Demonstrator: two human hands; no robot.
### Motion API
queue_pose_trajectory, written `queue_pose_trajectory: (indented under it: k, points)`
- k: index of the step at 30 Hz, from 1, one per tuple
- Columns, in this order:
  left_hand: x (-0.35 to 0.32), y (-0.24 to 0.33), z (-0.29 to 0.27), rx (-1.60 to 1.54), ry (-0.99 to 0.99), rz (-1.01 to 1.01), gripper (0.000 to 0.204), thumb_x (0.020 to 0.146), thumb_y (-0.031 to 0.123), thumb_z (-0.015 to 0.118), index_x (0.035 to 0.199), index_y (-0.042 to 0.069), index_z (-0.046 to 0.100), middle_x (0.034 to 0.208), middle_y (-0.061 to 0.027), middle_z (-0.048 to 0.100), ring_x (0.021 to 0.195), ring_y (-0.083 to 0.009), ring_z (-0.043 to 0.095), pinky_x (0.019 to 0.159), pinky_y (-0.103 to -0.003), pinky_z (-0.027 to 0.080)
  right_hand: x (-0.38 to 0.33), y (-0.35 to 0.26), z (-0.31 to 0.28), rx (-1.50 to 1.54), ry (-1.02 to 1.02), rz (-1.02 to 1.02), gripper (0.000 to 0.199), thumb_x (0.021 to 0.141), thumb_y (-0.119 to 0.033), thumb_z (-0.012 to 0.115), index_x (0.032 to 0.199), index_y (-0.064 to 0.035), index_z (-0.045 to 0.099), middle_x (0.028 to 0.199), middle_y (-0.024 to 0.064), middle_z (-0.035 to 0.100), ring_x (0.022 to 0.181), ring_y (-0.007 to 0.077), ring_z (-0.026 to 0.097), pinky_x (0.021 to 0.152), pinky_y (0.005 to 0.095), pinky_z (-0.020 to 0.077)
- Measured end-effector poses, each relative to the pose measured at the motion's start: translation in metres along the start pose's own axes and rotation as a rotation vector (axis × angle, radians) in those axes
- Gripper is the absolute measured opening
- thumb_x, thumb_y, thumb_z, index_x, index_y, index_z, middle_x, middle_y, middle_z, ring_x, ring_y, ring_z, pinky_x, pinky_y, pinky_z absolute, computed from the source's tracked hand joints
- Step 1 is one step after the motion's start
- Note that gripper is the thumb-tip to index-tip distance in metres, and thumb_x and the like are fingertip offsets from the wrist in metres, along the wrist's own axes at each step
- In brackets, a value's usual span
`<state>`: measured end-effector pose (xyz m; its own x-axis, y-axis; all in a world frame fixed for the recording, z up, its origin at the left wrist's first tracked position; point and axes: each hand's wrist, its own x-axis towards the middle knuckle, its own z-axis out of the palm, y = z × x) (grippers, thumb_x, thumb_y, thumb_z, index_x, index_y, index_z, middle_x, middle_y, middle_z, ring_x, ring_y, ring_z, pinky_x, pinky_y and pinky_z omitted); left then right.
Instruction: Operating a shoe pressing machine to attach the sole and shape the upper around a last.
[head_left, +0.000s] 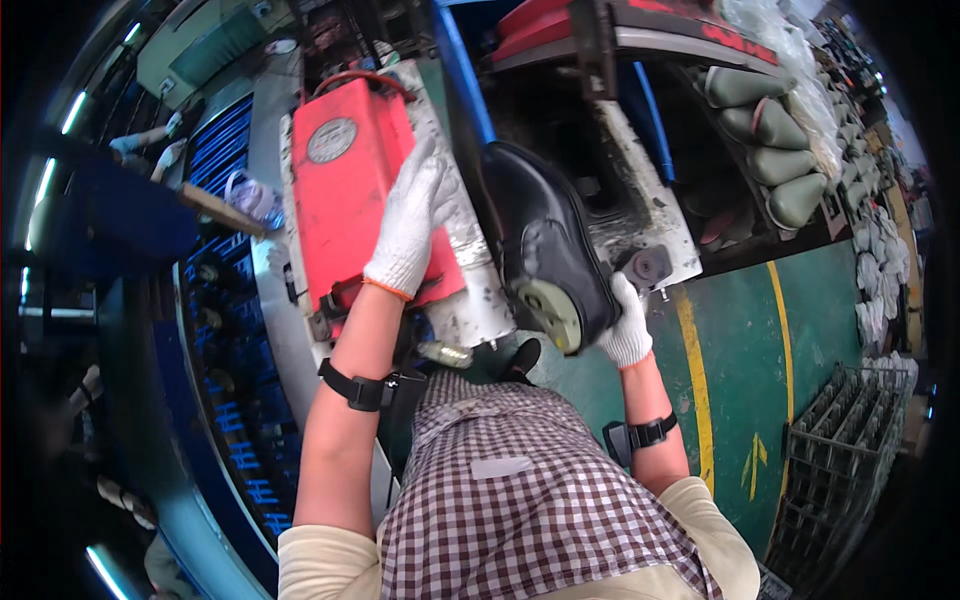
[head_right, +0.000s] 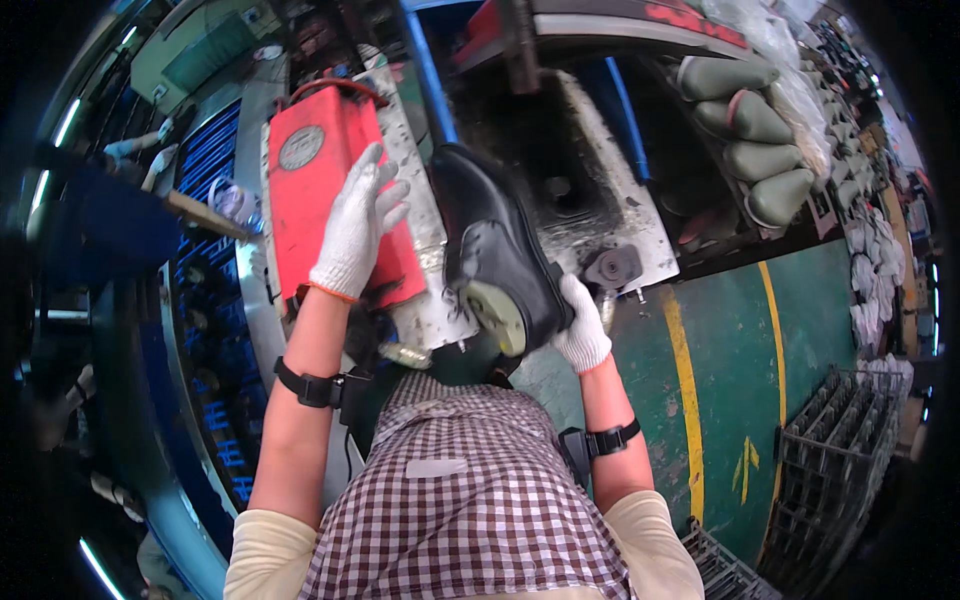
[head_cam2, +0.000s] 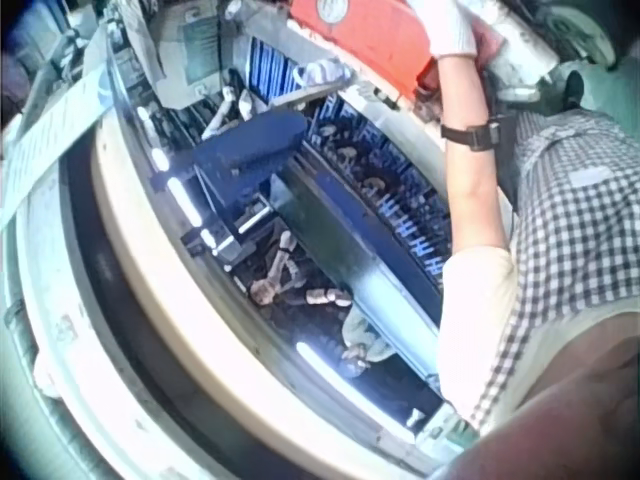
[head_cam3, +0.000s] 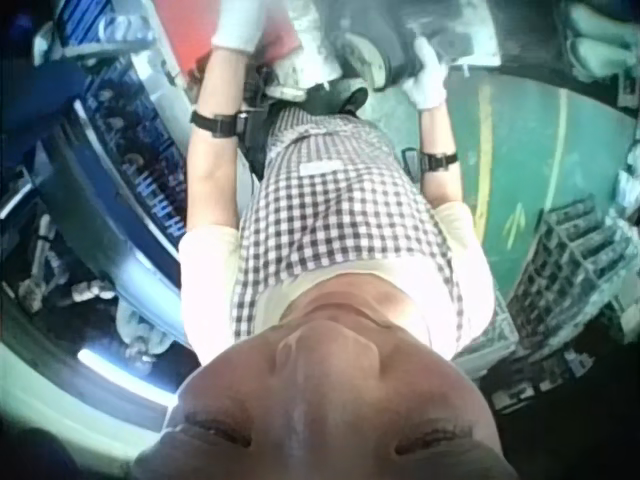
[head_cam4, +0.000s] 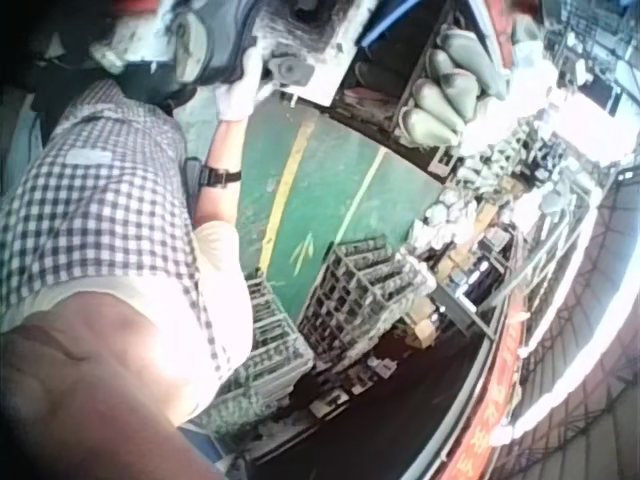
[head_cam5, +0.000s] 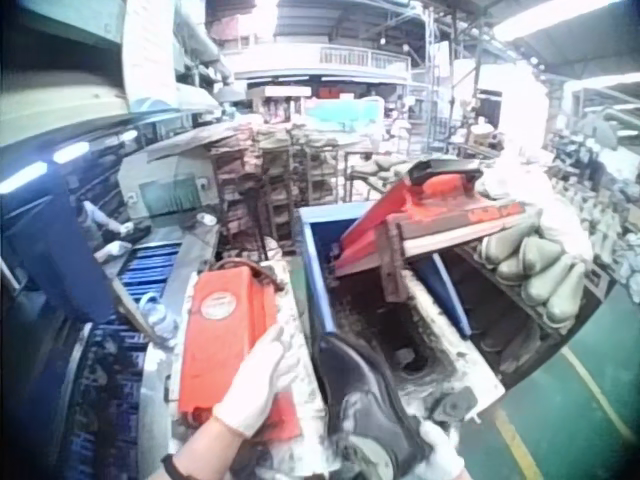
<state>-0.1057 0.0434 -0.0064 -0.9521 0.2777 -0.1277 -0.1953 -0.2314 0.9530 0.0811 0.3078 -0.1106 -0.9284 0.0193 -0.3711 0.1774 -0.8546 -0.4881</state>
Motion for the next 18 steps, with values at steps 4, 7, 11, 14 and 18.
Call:
queue_pose_trajectory:
  k: [4,7,11,14,18]
  points:
    - [-0.033,-0.020,-0.043,-0.418,-0.022,-0.021,0.066,0.111,0.043,0.049,0.162,0.006,0.032,0.151,-0.0169,0.052,0.134,-0.0249,0.057,0.111,-0.043,0.049,-0.022,0.042,0.032,-0.088,-0.285,0.139,0.071,0.103,-0.038,0.060,0.158,0.0021,0.038,0.158,0.0188,0.048,0.145,0.0296,0.048,0.125,0.0440,0.0351]
    - [-0.063,-0.015,-0.085,-0.368,0.096,0.000,0.049,0.112,0.038,0.048,0.138,-0.001,0.062,0.110,-0.0086,0.074,0.100,-0.0180,0.071,0.091,-0.034,0.058,-0.025,0.070,0.050,-0.088,-0.340,0.303,0.069,0.104,-0.037,0.058,0.158,0.0020,0.037,0.158,0.0196,0.048,0.144,0.0302,0.050,0.124,0.0448,0.0365]
    - [-0.106,-0.002,-0.127,-0.109,0.395,-0.019,0.048,0.112,0.039,0.046,0.130,0.000,0.068,0.100,-0.0064,0.076,0.086,-0.0159,0.072,0.078,-0.031,0.060,-0.020,0.108,0.077,0.059,-0.308,0.506,0.064,0.110,-0.043,0.048,0.157,0.0006,0.039,0.156,0.0206,0.049,0.141,0.0314,0.053,0.121,0.0443,0.0405]
    - [-0.135,0.013,-0.151,-0.050,0.388,-0.053,0.052,0.113,0.041,0.040,0.129,0.001,0.069,0.108,-0.0084,0.076,0.089,-0.0152,0.072,0.079,-0.030,0.059,-0.013,0.140,0.070,0.081,-0.281,0.674,0.069,0.110,-0.054,0.041,0.159,-0.0058,0.038,0.155,0.0217,0.049,0.136,0.0373,0.056,0.110,0.0571,0.0494]
    - [-0.171,0.017,-0.173,-0.203,0.306,-0.005,0.056,0.115,0.041,0.036,0.140,-0.002,0.061,0.130,-0.0114,0.070,0.115,-0.0171,0.068,0.100,-0.031,0.055,-0.006,0.169,0.091,0.374,-0.432,1.011,0.076,0.105,-0.060,0.045,0.159,-0.0078,0.033,0.143,0.0345,0.048,0.105,0.0532,0.064,0.072,0.0628,0.0598]
